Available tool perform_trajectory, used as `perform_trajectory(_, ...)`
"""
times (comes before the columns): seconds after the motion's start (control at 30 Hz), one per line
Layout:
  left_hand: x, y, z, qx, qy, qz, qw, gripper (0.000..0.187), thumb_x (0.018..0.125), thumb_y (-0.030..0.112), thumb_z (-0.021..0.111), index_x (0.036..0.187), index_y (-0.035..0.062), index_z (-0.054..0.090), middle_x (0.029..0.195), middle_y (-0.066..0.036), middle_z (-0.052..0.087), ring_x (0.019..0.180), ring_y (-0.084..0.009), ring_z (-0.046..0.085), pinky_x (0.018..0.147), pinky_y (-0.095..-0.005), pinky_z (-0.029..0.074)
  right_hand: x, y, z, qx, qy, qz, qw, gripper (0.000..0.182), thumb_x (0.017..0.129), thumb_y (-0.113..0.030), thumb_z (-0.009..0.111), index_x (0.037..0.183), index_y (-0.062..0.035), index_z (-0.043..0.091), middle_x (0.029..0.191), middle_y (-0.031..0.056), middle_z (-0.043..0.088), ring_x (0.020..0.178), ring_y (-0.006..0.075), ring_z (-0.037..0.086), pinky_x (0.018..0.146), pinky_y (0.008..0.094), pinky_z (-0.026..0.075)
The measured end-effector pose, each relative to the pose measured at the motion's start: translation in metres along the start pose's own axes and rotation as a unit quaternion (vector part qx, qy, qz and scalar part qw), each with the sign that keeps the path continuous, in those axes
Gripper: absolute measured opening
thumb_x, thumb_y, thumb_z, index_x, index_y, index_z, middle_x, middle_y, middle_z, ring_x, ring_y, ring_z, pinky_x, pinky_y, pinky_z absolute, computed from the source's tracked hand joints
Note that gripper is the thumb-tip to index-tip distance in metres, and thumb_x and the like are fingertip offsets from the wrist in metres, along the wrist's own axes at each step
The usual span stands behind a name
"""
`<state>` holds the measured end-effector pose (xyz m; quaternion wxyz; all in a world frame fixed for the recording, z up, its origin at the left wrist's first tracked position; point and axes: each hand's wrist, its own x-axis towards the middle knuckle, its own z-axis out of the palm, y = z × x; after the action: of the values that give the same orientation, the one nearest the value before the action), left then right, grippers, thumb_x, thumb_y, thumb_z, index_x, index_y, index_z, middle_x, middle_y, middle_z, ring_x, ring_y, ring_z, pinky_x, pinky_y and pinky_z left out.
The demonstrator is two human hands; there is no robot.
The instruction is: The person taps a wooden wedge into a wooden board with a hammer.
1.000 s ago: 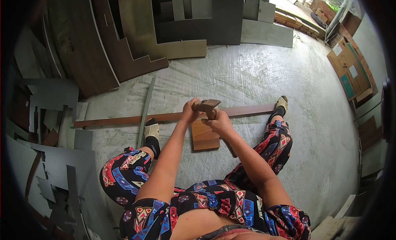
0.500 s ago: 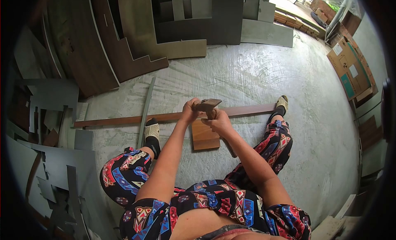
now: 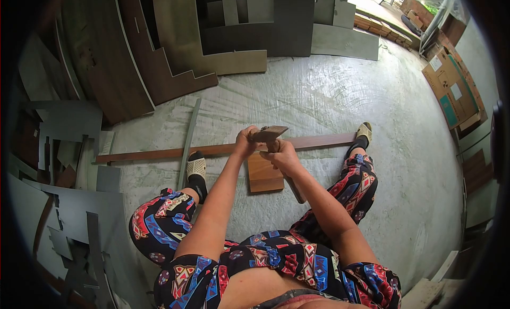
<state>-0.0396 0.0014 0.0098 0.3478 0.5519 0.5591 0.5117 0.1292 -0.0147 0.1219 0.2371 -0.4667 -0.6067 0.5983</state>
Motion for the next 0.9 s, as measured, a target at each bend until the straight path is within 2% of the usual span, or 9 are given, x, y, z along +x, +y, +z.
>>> perform_trajectory(0.17,0.003,-0.012,-0.008,-0.091,0.0,-0.025,0.996,0.021,0.066,-0.003,0.072,0.078,0.0068,0.057,0.07,0.004,0.057,0.067,-0.0078,0.051,0.062,-0.0247,0.045,-0.004,-0.009,-0.009,0.193,0.0,0.018,0.981,0.016,0.08,-0.012,0.07,0.076,-0.0043,0.058,0.056,0.0013,0.052,0.043,0.0099,0.05,0.039,0.0254,0.041)
perform_trajectory(0.27,0.005,-0.014,-0.028,-0.13,0.025,-0.03,0.991,0.015,0.066,0.003,0.07,0.076,0.0073,0.059,0.074,0.003,0.058,0.07,-0.0086,0.055,0.065,-0.0246,0.046,0.001,-0.01,-0.028,0.215,0.043,0.005,0.976,0.019,0.08,-0.012,0.071,0.07,-0.0066,0.056,0.055,0.0012,0.053,0.042,0.0111,0.05,0.039,0.0257,0.041)
perform_trajectory(0.43,-0.002,-0.037,-0.065,-0.252,0.152,-0.165,0.941,0.016,0.067,0.005,0.069,0.08,0.0077,0.06,0.078,-0.003,0.061,0.073,-0.0151,0.061,0.065,-0.0291,0.051,-0.007,-0.016,-0.044,0.196,0.074,-0.004,0.978,0.019,0.079,-0.012,0.072,0.071,-0.0071,0.055,0.056,0.0005,0.052,0.041,0.0102,0.048,0.04,0.0251,0.04)
perform_trajectory(0.57,-0.002,-0.056,-0.062,-0.317,0.322,-0.262,0.853,0.016,0.069,0.001,0.065,0.083,0.0076,0.06,0.081,-0.005,0.062,0.076,-0.0181,0.064,0.065,-0.0319,0.052,-0.009,-0.011,-0.039,0.181,0.062,-0.009,0.981,0.021,0.077,-0.014,0.075,0.076,-0.0054,0.055,0.059,-0.0008,0.051,0.047,0.0077,0.049,0.04,0.024,0.042)
perform_trajectory(0.6,0.001,-0.046,-0.051,-0.322,0.327,-0.207,0.864,0.013,0.065,0.0,0.067,0.075,0.004,0.06,0.072,-0.002,0.059,0.064,-0.0128,0.058,0.057,-0.0276,0.049,-0.009,-0.008,-0.037,0.17,0.059,-0.018,0.984,0.022,0.077,-0.015,0.075,0.076,-0.0052,0.055,0.06,-0.0012,0.051,0.047,0.0072,0.049,0.041,0.0236,0.042)
perform_trajectory(0.63,0.003,-0.04,-0.042,-0.244,0.294,-0.138,0.914,0.012,0.065,0.0,0.066,0.073,0.0049,0.058,0.069,-0.001,0.058,0.062,-0.012,0.057,0.056,-0.0267,0.047,-0.009,-0.007,-0.035,0.157,0.056,-0.028,0.986,0.022,0.077,-0.015,0.074,0.077,-0.0051,0.055,0.06,-0.0017,0.05,0.048,0.0066,0.048,0.041,0.0233,0.041)
perform_trajectory(0.7,0.003,-0.004,-0.027,-0.18,0.215,-0.06,0.958,0.012,0.064,0.001,0.065,0.072,0.0052,0.057,0.067,-0.001,0.058,0.061,-0.0111,0.056,0.056,-0.026,0.046,-0.01,-0.009,-0.032,0.117,0.051,-0.041,0.991,0.022,0.078,-0.016,0.074,0.076,-0.0051,0.055,0.061,-0.0024,0.05,0.049,0.0057,0.048,0.042,0.0226,0.041)
perform_trajectory(0.8,0.005,-0.01,-0.014,-0.053,0.161,-0.021,0.985,0.017,0.063,-0.001,0.066,0.076,0.006,0.058,0.073,-0.003,0.06,0.066,-0.0118,0.058,0.059,-0.0271,0.049,-0.01,-0.01,-0.028,0.084,0.046,-0.056,0.994,0.021,0.079,-0.016,0.073,0.078,-0.0059,0.055,0.063,-0.0022,0.051,0.05,0.0055,0.049,0.043,0.0216,0.041)
perform_trajectory(0.9,0.011,-0.015,-0.016,-0.099,0.197,-0.029,0.975,0.016,0.064,-0.001,0.066,0.076,0.0057,0.057,0.071,-0.002,0.059,0.064,-0.0121,0.058,0.058,-0.0279,0.048,-0.01,-0.011,-0.027,0.08,0.044,-0.049,0.995,0.02,0.079,-0.016,0.073,0.08,-0.0062,0.056,0.064,-0.0022,0.052,0.051,0.0056,0.049,0.044,0.0213,0.042)
